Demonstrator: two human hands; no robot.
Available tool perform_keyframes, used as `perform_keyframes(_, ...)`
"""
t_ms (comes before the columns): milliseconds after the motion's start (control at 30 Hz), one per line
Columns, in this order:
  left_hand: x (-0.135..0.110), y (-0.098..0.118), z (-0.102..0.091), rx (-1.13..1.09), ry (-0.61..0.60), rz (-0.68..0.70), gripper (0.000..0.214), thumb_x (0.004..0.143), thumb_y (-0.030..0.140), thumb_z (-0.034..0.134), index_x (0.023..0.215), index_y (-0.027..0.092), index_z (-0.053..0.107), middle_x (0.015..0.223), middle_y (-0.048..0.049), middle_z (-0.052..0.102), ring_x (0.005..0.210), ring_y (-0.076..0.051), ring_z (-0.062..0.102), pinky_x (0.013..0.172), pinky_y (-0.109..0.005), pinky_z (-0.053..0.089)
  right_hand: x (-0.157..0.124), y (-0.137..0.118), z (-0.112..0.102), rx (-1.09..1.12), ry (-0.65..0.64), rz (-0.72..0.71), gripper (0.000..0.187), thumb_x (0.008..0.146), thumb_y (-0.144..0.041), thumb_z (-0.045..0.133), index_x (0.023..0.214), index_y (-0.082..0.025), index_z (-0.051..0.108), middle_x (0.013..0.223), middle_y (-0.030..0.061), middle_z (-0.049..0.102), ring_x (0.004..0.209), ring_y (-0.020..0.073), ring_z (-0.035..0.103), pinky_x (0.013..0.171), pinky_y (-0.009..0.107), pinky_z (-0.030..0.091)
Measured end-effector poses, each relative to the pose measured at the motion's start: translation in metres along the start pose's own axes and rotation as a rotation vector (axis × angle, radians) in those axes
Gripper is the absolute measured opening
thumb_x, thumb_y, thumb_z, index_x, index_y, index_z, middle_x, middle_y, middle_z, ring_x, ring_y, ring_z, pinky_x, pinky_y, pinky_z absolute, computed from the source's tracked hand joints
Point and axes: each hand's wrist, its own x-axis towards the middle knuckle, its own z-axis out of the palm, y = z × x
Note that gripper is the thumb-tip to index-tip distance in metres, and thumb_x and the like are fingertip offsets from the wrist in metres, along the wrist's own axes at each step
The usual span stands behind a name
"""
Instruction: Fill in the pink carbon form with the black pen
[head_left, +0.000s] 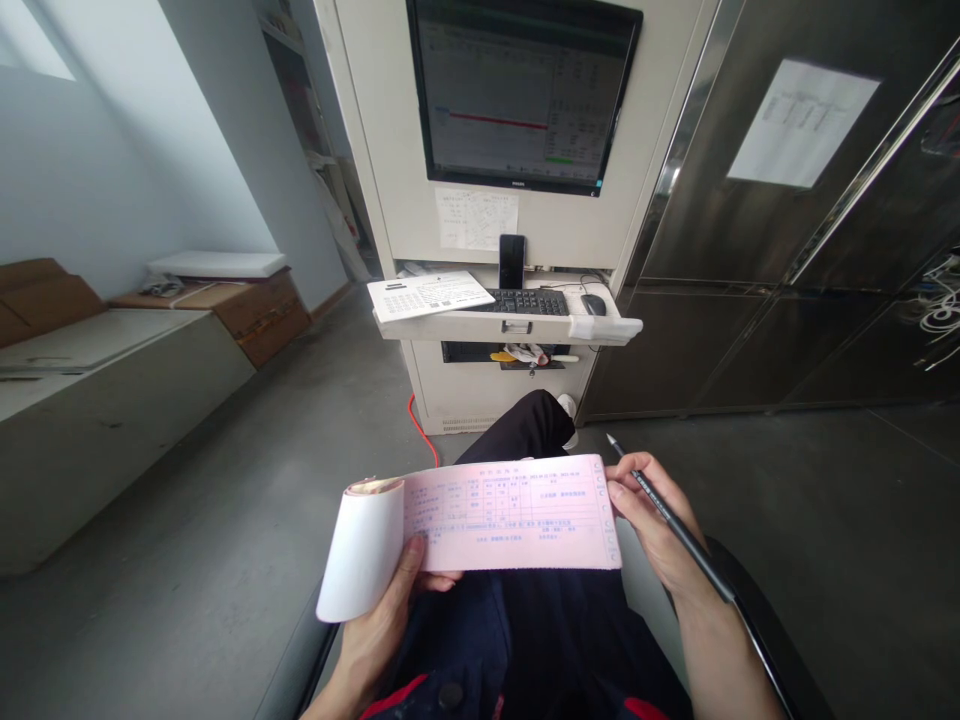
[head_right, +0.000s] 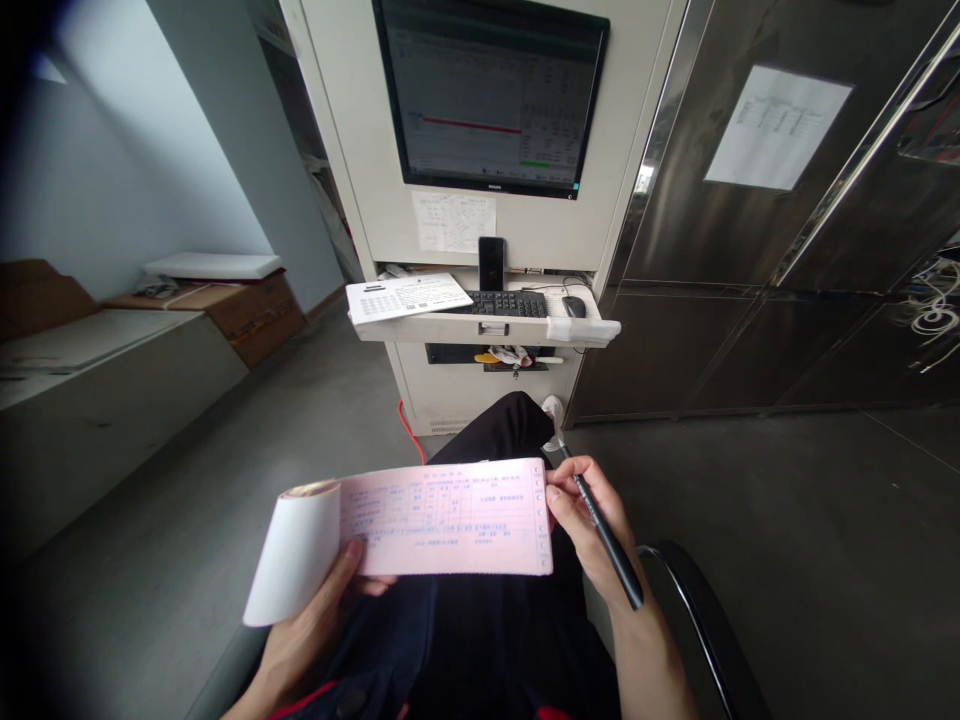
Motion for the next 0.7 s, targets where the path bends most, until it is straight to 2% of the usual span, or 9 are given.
perform_keyframes(267,0.0,-0.003,-0.003,0.024,-0.008,0.01,0.047,0.066,0.059,0.08,0.06,0.013,0.072,0.067,-0.0108,0.069,0.068,-0.022,0.065,0.074,-0.024,0.056,0.011,0.028,-0.012,0.0,-0.014,-0.007,0.022,0.083,-0.042,0.07,0.092,-0.027,0.057,0.075,-0.0002,0.055,0.073,0.02,0.055,0.066,0.032,0.048)
perform_keyframes(433,0.005,-0.005,-0.005,0.04,-0.013,0.002,0.05,0.061,0.063,0.081,0.056,0.014,0.071,0.067,-0.0119,0.069,0.068,-0.024,0.065,0.075,-0.027,0.057,0.011,0.028,-0.012,-0.001,-0.019,-0.004,0.021,0.084,-0.041,0.07,0.092,-0.027,0.057,0.074,-0.0015,0.054,0.064,0.0163,0.05,0.065,0.032,0.048)
perform_keyframes(533,0.006,-0.005,-0.004,0.039,-0.021,-0.01,0.055,0.055,0.067,0.082,0.056,0.013,0.072,0.065,-0.013,0.069,0.066,-0.025,0.065,0.073,-0.028,0.058,0.011,0.027,-0.011,-0.002,-0.017,-0.007,0.022,0.083,-0.041,0.071,0.092,-0.027,0.057,0.073,-0.0018,0.054,0.064,0.0161,0.05,0.065,0.031,0.048)
perform_keyframes(700,0.004,-0.003,-0.004,0.045,-0.005,0.007,0.056,0.056,0.068,0.081,0.056,0.013,0.071,0.065,-0.0121,0.068,0.066,-0.024,0.065,0.075,-0.028,0.057,0.012,0.029,-0.011,0.012,-0.021,-0.001,0.022,0.084,-0.042,0.07,0.093,-0.027,0.056,0.075,-0.0011,0.056,0.07,0.0181,0.054,0.066,0.032,0.048)
